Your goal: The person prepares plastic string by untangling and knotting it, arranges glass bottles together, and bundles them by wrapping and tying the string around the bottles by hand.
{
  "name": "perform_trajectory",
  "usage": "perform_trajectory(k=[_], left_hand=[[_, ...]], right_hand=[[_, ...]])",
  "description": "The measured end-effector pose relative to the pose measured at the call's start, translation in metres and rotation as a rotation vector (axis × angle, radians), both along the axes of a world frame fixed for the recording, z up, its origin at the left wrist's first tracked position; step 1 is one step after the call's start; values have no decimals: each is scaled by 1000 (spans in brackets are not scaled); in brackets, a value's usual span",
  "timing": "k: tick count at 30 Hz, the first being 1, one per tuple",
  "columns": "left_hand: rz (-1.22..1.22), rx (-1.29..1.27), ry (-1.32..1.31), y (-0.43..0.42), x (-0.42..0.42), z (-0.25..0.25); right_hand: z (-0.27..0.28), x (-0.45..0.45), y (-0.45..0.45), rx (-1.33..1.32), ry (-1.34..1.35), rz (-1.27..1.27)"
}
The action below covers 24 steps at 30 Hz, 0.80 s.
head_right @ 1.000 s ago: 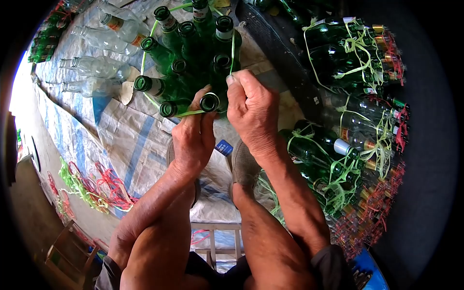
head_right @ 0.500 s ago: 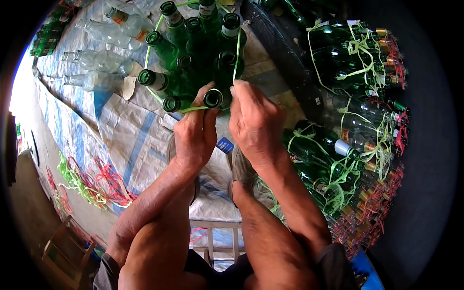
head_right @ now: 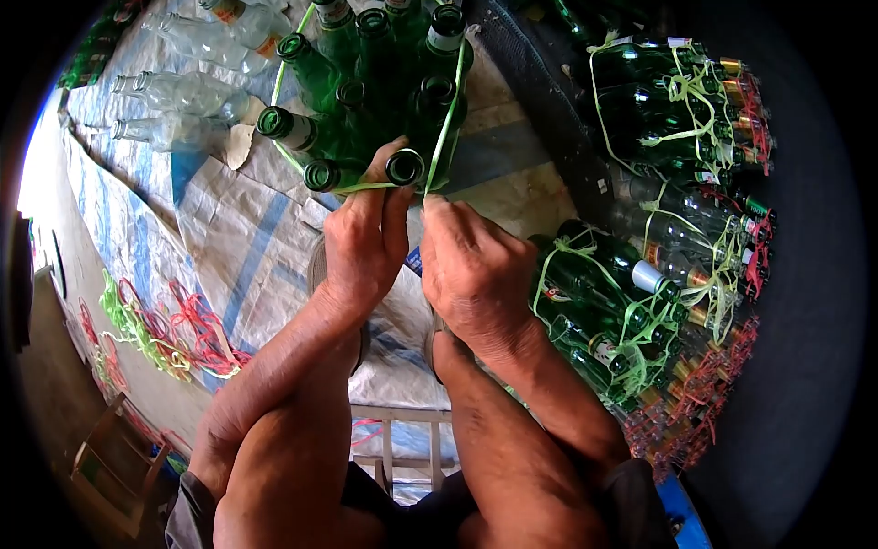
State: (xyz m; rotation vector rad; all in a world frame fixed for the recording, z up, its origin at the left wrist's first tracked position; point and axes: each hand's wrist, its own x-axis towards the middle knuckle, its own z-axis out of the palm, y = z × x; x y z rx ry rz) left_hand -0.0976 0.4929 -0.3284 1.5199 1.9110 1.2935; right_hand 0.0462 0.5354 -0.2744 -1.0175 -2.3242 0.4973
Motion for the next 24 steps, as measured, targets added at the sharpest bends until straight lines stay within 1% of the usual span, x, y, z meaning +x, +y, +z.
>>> perform_trajectory(k=[4, 6, 9, 12, 15, 18, 24], left_hand=[[4, 18, 8, 0, 0, 1], [13, 66, 42, 2, -1, -1], [5, 72, 31, 2, -1, 1], [12, 82, 46, 2, -1, -1], [30, 48, 41, 1, -1, -1], [39, 74, 38, 1, -1, -5], [-14, -65, -27, -4, -4, 4]], right_hand=[[-1, -3, -5, 52, -40, 22], [-4, -3, -6, 34, -45, 26], [-4, -4, -9, 22, -43, 39], [4, -6, -10, -73, -35, 57], [5, -8, -12, -68, -25, 62], [7, -10, -12, -62, -55, 87], [23, -20, -2, -1, -213, 202]])
